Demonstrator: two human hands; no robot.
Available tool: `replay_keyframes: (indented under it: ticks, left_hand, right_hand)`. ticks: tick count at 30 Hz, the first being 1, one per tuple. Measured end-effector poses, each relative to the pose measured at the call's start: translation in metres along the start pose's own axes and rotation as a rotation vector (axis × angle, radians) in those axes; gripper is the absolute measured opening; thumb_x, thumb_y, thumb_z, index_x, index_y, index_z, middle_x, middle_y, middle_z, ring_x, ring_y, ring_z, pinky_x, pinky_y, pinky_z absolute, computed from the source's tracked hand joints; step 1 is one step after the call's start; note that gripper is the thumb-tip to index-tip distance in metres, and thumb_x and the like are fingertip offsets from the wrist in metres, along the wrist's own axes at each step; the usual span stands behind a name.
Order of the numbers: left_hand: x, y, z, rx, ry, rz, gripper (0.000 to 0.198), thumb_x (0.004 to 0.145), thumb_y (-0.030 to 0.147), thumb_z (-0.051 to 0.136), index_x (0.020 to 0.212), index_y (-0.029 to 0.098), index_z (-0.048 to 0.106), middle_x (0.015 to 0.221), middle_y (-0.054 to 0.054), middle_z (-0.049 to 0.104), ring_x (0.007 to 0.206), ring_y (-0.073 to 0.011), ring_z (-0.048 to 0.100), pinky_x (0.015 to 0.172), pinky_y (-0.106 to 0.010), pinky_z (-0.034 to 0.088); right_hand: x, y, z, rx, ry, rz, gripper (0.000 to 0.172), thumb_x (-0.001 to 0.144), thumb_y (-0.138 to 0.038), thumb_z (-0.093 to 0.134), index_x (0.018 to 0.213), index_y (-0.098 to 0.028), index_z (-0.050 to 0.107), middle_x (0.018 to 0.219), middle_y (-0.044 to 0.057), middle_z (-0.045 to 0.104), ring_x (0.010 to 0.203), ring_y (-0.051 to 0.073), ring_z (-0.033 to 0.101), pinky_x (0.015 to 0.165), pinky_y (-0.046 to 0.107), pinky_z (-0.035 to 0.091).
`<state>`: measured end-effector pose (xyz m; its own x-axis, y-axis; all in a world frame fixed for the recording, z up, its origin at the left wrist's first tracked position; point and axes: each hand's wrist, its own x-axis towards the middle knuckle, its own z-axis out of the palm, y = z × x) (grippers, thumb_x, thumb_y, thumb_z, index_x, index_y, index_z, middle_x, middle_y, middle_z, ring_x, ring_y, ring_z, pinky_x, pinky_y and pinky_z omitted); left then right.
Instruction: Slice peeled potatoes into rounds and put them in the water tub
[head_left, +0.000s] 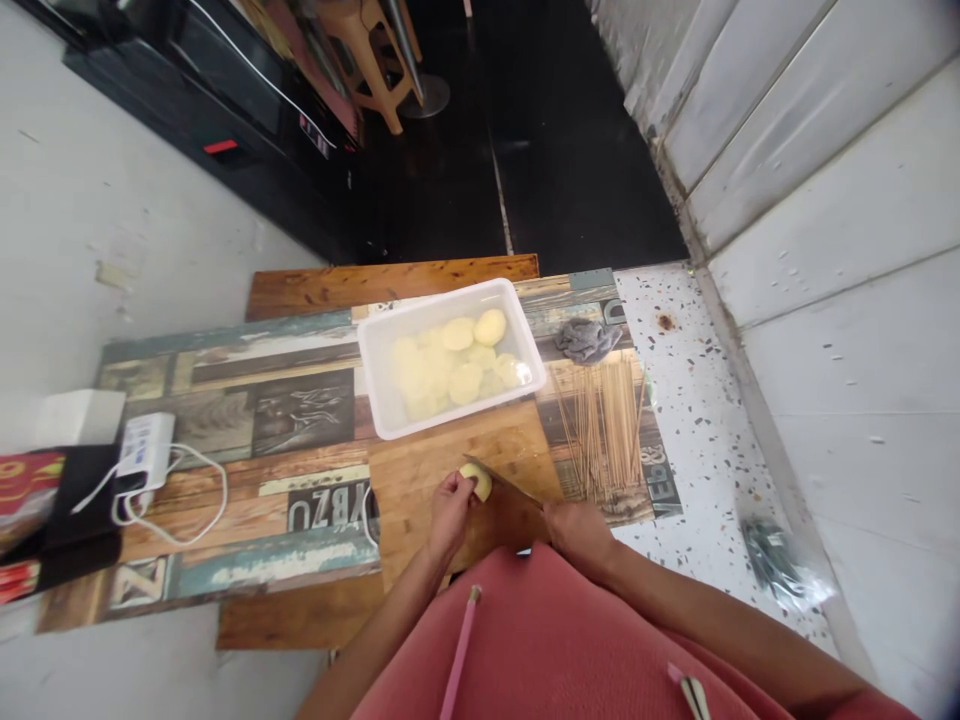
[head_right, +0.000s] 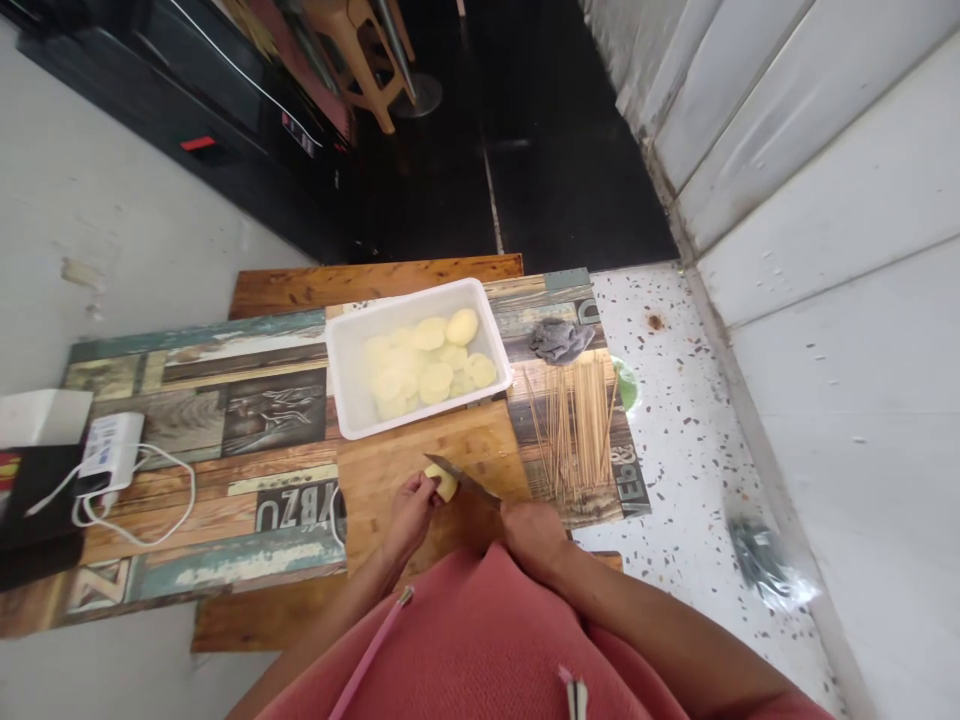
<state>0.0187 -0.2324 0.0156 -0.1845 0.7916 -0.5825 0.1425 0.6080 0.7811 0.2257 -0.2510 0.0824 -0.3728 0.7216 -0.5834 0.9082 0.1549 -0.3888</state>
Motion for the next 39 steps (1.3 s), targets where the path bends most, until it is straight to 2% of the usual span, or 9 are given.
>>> replay_keyframes:
  ticks: [5,9,12,15,18,27,31,35,39]
  left_hand:
    - [0.005,0.025,-0.019,0.330,-0.207,0.275,0.014,0.053,0.016,0.064,0.063,0.020,0.055,0.066,0.001,0.054,0.067,-0.0150,0.048,0.067,-0.027,0.040]
    - [0.001,0.029,-0.034,0.644,-0.441,0.631,0.022,0.072,0.015,0.056,0.091,0.021,0.065,0.105,-0.008,0.064,0.103,-0.0236,0.054,0.093,-0.040,0.042]
    - [-0.002,0.022,-0.035,0.639,-0.216,0.613,0.022,0.078,0.023,0.056,0.099,0.023,0.065,0.122,-0.009,0.057,0.115,-0.0260,0.050,0.096,-0.044,0.042]
    - [-0.007,0.014,-0.024,0.529,0.084,0.274,0.027,0.072,0.036,0.065,0.093,0.019,0.060,0.091,-0.005,0.061,0.081,-0.0213,0.059,0.071,-0.035,0.049]
    - [-0.011,0.010,-0.011,0.369,0.110,0.075,0.027,0.072,0.044,0.062,0.072,0.021,0.049,0.061,0.005,0.049,0.055,-0.0136,0.049,0.055,-0.026,0.041]
    - [-0.013,0.010,-0.006,0.367,0.221,0.296,0.024,0.075,0.041,0.062,0.082,0.018,0.056,0.075,-0.001,0.056,0.066,-0.0160,0.056,0.060,-0.029,0.050]
    - [-0.013,-0.002,-0.013,0.537,0.261,0.634,0.017,0.085,0.031,0.058,0.093,0.016,0.062,0.099,-0.009,0.059,0.089,-0.0204,0.060,0.074,-0.036,0.055]
    - [-0.007,-0.016,-0.021,0.730,0.066,1.145,0.019,0.089,0.013,0.051,0.103,0.017,0.063,0.099,-0.009,0.064,0.100,-0.0211,0.059,0.086,-0.039,0.053]
    - [0.000,-0.026,-0.028,0.799,-0.013,1.306,0.025,0.090,0.010,0.049,0.110,0.016,0.061,0.101,-0.010,0.067,0.106,-0.0221,0.060,0.088,-0.040,0.053]
  right_hand:
    - [-0.003,0.007,-0.009,-0.039,-0.031,0.024,0.020,0.089,-0.022,0.048,0.094,-0.011,0.064,0.080,0.012,0.072,0.073,0.024,0.069,0.060,0.026,0.044]
    - [-0.001,0.014,-0.009,-0.047,-0.060,0.026,0.023,0.092,-0.025,0.044,0.095,-0.011,0.063,0.080,0.013,0.071,0.072,0.024,0.069,0.059,0.026,0.043]
    - [0.001,0.013,-0.010,-0.054,-0.082,-0.004,0.023,0.092,-0.028,0.047,0.094,-0.012,0.063,0.082,0.013,0.071,0.074,0.024,0.068,0.060,0.026,0.044]
    - [0.001,0.009,-0.011,-0.073,-0.105,-0.013,0.022,0.091,-0.025,0.047,0.095,-0.011,0.064,0.083,0.014,0.072,0.074,0.025,0.069,0.061,0.027,0.045]
    - [0.000,0.007,-0.011,-0.083,-0.104,-0.015,0.022,0.092,-0.021,0.044,0.095,-0.011,0.063,0.082,0.014,0.072,0.075,0.024,0.069,0.061,0.026,0.046]
    - [0.001,0.008,-0.006,-0.107,-0.094,-0.043,0.021,0.091,-0.018,0.043,0.095,-0.013,0.064,0.083,0.011,0.072,0.076,0.023,0.069,0.062,0.028,0.048]
    - [0.003,0.008,-0.008,-0.103,-0.080,-0.055,0.020,0.091,-0.016,0.044,0.094,-0.011,0.064,0.080,0.012,0.071,0.075,0.022,0.069,0.060,0.026,0.047]
    - [0.007,0.010,-0.007,-0.088,-0.063,-0.044,0.022,0.091,-0.016,0.043,0.091,-0.012,0.065,0.076,0.011,0.071,0.069,0.021,0.068,0.056,0.026,0.045]
    - [0.007,0.010,-0.012,-0.101,-0.063,-0.062,0.021,0.089,-0.011,0.044,0.090,-0.013,0.065,0.078,0.010,0.071,0.068,0.020,0.068,0.054,0.025,0.042]
